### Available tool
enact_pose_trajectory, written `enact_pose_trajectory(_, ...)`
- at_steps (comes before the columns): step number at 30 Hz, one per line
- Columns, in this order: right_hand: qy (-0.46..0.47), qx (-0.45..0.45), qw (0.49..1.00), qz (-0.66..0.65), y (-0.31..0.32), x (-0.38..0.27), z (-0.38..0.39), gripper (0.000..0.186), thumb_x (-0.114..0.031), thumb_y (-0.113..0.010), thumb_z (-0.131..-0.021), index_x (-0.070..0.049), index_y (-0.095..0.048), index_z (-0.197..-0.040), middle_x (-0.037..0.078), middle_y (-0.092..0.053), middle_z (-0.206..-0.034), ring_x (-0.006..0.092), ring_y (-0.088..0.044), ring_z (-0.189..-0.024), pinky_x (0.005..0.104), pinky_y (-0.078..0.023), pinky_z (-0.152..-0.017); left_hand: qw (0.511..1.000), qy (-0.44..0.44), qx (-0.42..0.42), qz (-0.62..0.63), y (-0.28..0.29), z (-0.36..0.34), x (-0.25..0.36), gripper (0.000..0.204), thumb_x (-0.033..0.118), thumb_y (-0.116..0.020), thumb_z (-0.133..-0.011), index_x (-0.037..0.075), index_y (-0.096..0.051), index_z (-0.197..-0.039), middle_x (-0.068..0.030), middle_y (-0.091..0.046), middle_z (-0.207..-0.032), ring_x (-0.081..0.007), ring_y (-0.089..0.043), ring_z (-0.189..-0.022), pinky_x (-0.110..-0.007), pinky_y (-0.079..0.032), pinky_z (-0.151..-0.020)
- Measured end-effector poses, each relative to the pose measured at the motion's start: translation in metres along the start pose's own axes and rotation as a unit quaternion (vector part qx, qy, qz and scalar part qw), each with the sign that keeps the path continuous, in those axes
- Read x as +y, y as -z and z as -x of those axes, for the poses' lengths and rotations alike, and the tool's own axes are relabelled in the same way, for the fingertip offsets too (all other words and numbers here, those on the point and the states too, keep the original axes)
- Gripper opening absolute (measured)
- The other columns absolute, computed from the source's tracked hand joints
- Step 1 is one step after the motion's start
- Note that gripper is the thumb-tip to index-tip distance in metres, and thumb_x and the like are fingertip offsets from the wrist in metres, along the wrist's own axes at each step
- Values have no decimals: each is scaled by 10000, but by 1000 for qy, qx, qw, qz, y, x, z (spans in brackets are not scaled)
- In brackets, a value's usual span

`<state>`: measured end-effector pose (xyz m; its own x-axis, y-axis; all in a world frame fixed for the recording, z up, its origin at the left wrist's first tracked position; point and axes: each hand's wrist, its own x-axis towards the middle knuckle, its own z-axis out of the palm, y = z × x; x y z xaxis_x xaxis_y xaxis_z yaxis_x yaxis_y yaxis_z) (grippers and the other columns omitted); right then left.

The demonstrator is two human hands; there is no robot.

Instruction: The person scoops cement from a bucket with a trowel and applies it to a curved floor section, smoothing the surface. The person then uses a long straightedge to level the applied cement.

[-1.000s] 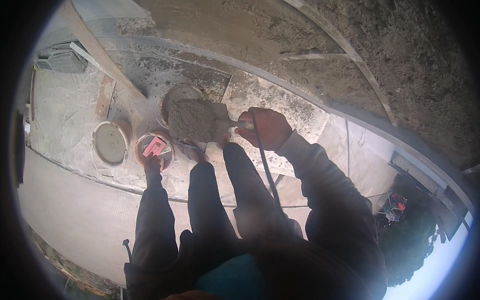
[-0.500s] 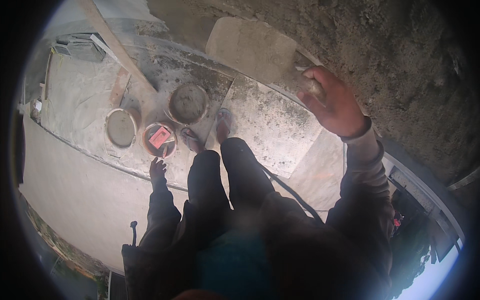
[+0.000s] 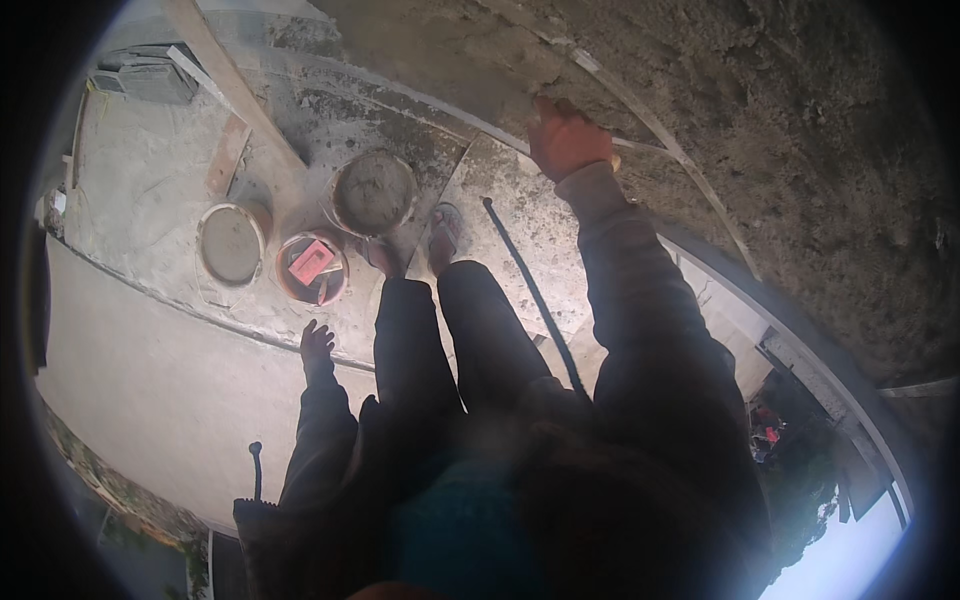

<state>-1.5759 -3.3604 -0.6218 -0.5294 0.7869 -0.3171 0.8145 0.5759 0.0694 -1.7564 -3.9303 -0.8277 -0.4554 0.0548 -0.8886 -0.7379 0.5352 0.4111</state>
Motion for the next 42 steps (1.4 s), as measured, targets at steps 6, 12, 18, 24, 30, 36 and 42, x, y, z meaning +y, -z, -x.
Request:
enact_pose_trajectory(6,25,105,988,-110,41,-47,-24,361,-368,-635,-883,-127,-623,-1151,143,-694,-1027,349,-684,-872,467,-544,-715,1000,-12,1,0,7,-20,36,464,95,-525,-920,54,-421,-1370,-113,-632,-1091,-153,-617,-825,-268,-467,-624)
enact_pose_trajectory(12,30,125,983,-128,70,-27,-13,398,-407,-663,-868,-94,-651,-1114,168,-693,-1014,352,-691,-850,430,-550,-687,1000,-24,-9,3,1,-31,62,470,86,-534,-926,73,-416,-1381,-115,-619,-1119,-153,-612,-828,-268,-464,-635)
enact_pose_trajectory(18,-34,98,987,-127,109,-13,14,338,-343,-683,-839,-121,-654,-1093,142,-696,-952,317,-691,-842,415,-548,-697,1000,-14,-17,13,10,-33,50,461,84,-518,-930,74,-419,-1380,-117,-622,-1121,-162,-620,-827,-286,-479,-642)
enact_pose_trajectory(24,77,161,975,-135,51,5,44,287,-300,-705,-833,-115,-630,-1039,101,-681,-929,294,-689,-767,385,-537,-623,1000,-15,-23,13,16,-30,38,469,113,-543,-912,67,-437,-1367,-115,-636,-1076,-160,-620,-810,-286,-471,-634)
enact_pose_trajectory(30,-66,-95,993,28,-51,-5,-18,360,-402,-569,-903,-228,-551,-1217,68,-667,-1108,293,-667,-971,463,-545,-796,999,-20,-31,2,13,-28,49,466,101,-544,-910,59,-441,-1363,-118,-629,-1092,-161,-617,-820,-278,-464,-630)
enact_pose_trajectory(36,-42,60,987,-147,-52,-65,-57,418,-455,-633,-864,-225,-613,-1213,137,-684,-1091,343,-672,-949,499,-528,-784,1000,20,-23,-2,26,-36,52,438,99,-524,-929,57,-446,-1359,-120,-626,-1105,-161,-621,-831,-277,-478,-642)
enact_pose_trajectory(42,-6,147,953,-265,-17,-63,-48,379,-439,-664,-849,-173,-651,-1118,87,-682,-1108,303,-673,-960,420,-541,-796,998,-19,-61,-4,21,-41,60,425,109,-515,-943,60,-446,-1360,-114,-626,-1114,-163,-627,-851,-278,-485,-660)
